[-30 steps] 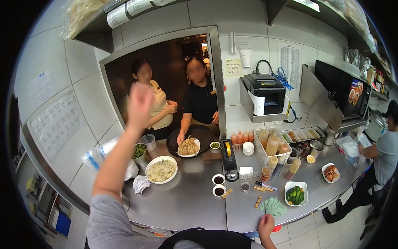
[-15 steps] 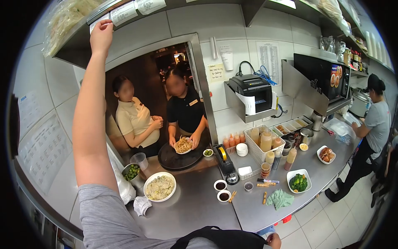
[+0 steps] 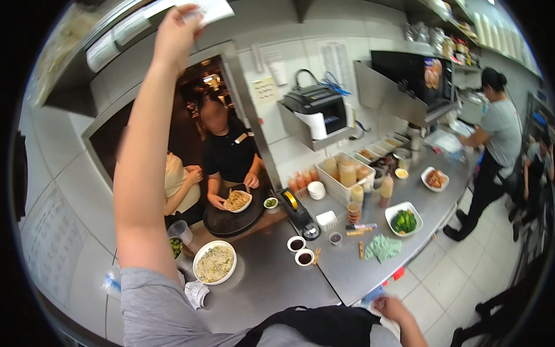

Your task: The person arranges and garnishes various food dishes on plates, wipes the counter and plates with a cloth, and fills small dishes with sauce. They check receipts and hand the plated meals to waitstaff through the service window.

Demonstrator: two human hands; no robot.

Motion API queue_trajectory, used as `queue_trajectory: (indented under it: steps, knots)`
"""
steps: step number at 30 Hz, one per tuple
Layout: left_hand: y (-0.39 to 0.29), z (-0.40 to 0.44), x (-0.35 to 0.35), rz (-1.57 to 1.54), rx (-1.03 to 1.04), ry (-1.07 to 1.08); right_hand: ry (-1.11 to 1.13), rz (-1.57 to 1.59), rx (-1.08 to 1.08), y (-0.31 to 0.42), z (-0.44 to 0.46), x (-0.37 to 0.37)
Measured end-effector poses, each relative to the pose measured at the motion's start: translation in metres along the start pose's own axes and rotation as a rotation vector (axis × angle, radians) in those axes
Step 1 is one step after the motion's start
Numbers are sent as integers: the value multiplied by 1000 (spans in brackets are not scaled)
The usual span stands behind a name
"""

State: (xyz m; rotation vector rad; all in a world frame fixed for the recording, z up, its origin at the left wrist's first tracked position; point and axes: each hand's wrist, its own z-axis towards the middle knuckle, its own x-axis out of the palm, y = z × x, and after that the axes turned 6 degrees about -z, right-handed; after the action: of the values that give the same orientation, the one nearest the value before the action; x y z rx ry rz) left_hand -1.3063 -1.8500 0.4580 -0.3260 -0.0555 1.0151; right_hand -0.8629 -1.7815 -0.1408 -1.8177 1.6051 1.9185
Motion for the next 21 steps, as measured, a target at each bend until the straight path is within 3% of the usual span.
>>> queue_trajectory:
  steps: [1,2,3,5,9,11,21]
  knots:
    - [-5,-37,23,-95,0,150,-61,-26,-19,48,6,-41]
    - [-19,-75,43,-65,67,246,-285,184,-265,77,12,-68]
    - [-36,-110,61,-39,139,341,-520,28,-411,126,4,-108]
    - [-65,-162,88,-347,-70,352,-896,-11,-727,198,-8,-171]
    - [-95,-206,112,-626,-112,382,-1351,-87,-1157,291,-25,-246]
    - [-104,-215,115,-798,-147,339,-1395,-1,-1202,319,-17,-255]
    - [-122,-230,108,-845,-240,319,-1381,37,-1208,349,-5,-243]
